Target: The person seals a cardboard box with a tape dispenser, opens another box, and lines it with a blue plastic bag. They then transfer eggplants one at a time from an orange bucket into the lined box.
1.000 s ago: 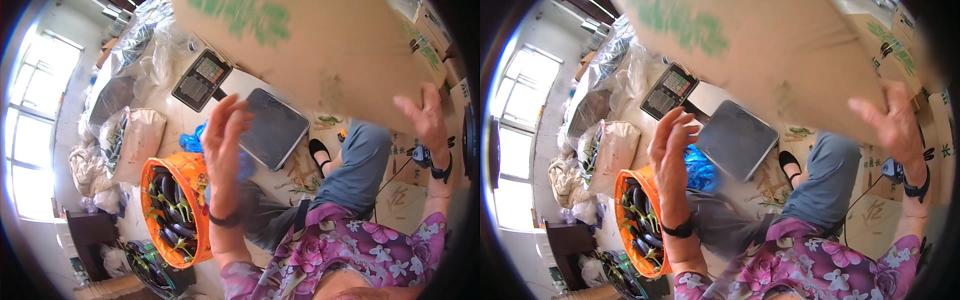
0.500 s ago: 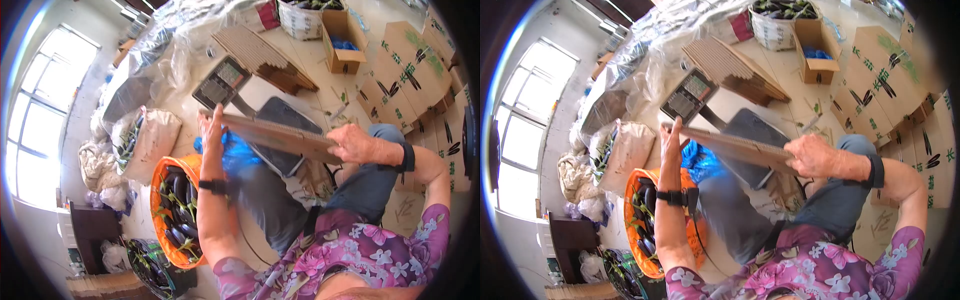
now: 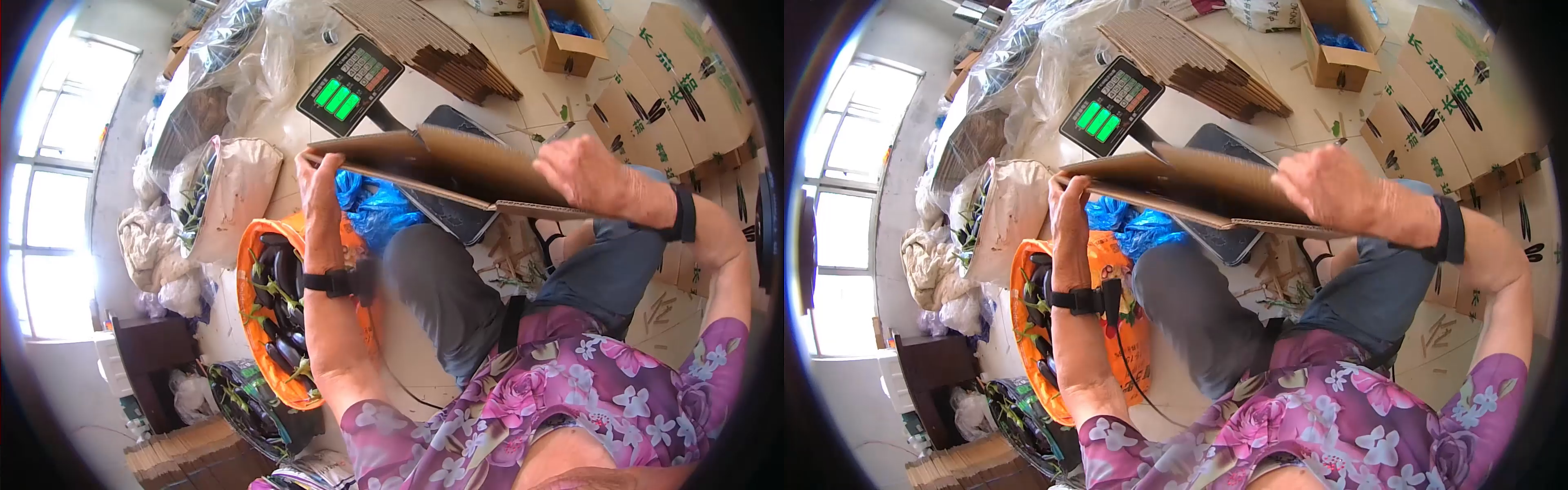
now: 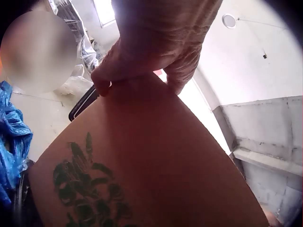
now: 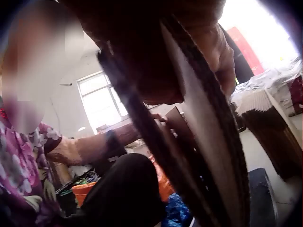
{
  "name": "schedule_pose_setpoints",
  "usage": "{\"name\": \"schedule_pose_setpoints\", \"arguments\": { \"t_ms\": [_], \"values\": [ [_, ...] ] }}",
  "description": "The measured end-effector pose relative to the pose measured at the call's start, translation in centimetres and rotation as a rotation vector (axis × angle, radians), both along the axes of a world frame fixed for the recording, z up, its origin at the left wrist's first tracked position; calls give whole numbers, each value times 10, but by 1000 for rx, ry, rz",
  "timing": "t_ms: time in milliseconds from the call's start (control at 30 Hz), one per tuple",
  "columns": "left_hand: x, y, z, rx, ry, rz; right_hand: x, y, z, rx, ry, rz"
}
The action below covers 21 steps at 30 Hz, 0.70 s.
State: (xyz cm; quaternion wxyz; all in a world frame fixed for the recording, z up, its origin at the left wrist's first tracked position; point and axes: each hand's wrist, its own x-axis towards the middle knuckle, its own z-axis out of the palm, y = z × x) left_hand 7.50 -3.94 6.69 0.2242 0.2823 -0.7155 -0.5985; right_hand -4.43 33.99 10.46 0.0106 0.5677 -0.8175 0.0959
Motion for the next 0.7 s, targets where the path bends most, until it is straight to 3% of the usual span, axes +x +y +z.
{"name": "schedule_pose_setpoints", "arguments": {
  "t_ms": [33, 133, 233, 300, 333, 400, 533, 633, 700],
  "values": [
    [3, -11, -3, -35, -42, -19, -9, -3, 0, -127, -5, -11],
    [9, -17, 20, -88, 1, -193, -39, -17, 9, -133, 113, -80],
    [11, -20, 45, -206, -189, -366, -70, -37, 20, -167, 141, -65],
    [8, -5, 53, -405, -395, -637, -79, -55, 20, -144, 102, -60],
    [-1, 16, 71, -532, -431, -689, -86, -68, 18, -124, 99, -35],
    [-7, 24, 57, -577, -470, -688, -89, -81, 4, -92, 71, -17],
    [3, 46, 61, -587, -576, -775, -95, -97, -10, -55, 166, 27],
    [0, 47, 62, -332, -605, -884, -99, -110, -9, -85, 165, 103],
    [-14, 48, 48, -324, -589, -881, -100, -118, -9, -147, 124, 180]
  ]
}}
